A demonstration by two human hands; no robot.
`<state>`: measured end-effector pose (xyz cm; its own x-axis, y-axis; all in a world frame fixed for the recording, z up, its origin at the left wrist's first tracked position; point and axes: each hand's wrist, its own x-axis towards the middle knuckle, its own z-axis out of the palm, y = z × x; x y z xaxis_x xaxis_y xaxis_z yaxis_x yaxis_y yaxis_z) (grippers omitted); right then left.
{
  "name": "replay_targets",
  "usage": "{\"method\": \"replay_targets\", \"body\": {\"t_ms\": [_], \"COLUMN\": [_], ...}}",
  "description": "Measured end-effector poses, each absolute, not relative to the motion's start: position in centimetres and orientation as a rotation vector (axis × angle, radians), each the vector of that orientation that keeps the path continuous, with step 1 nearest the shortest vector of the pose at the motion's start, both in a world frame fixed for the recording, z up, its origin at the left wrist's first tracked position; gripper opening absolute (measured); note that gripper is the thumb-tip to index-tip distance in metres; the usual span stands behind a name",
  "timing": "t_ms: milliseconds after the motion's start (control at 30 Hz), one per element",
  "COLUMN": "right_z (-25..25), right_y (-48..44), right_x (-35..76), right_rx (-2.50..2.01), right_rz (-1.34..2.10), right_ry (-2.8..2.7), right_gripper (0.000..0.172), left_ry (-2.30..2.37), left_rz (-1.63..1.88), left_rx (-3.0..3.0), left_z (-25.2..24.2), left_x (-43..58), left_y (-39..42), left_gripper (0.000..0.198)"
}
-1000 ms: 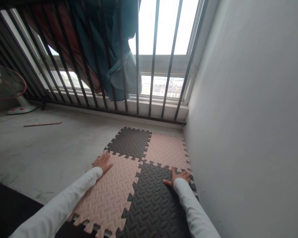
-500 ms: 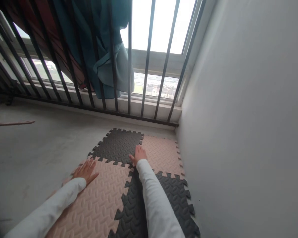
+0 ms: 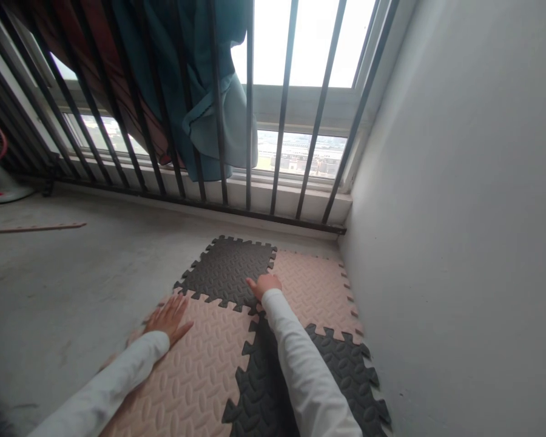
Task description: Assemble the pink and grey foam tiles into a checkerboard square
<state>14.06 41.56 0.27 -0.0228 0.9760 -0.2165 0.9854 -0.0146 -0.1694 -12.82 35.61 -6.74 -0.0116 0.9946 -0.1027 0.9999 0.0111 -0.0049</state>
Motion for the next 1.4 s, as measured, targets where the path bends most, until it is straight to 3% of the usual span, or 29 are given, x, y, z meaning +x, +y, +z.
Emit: {"method": "replay_targets", "body": {"t_ms": [133,267,400,467,633,1033,1233,1400], "right_z": [1.0,-1.5,-3.0,-2.5,-0.4,-0.1,-1.1,-2.7], "right_y": [45.5,46.4,45.5,45.6,47.7,49.9,51.5,52.0], "right_x": [15.6,16.1,15.2,14.9,15.1,16.2,16.9,17.7], "right_rx": [2.3,2.261,2.34,2.307,2.354,2.477,2.585,2.361], "right_rz": [-0.282,-0.324,-0.234,-0.259,-0.353,-0.376,-0.079,-0.35], "right_ry": [2.249,2.26,2.225,2.201,2.142,2.102,2.141,2.141], "right_gripper": [0.071,0.069,0.08,0.084,0.073,0.079,0.074,0.076], "left_ry": [2.2,2.206,2.209,2.21,2.216,2.19,2.184,2.163], "left_rz": [-0.073,-0.101,-0.087,-0.094,-0.078,-0.16,-0.19,-0.217], "left_rx": [2.19,2.187,2.205,2.203,2.201,2.219,2.259,2.245], "left_z": [-6.4,-6.3,-6.1,-6.0,-5.9,-6.9,-7.2,-7.0], "left_x": [-12.6,-12.7,-12.7,-12.7,-12.6,-13.2,-13.7,-13.7], "left_y": [35.2,35.2,35.0,34.9,34.8,35.3,35.4,35.2], "left_gripper": [0.065,0.065,0.065,0.065,0.064,0.065,0.066,0.066]}}
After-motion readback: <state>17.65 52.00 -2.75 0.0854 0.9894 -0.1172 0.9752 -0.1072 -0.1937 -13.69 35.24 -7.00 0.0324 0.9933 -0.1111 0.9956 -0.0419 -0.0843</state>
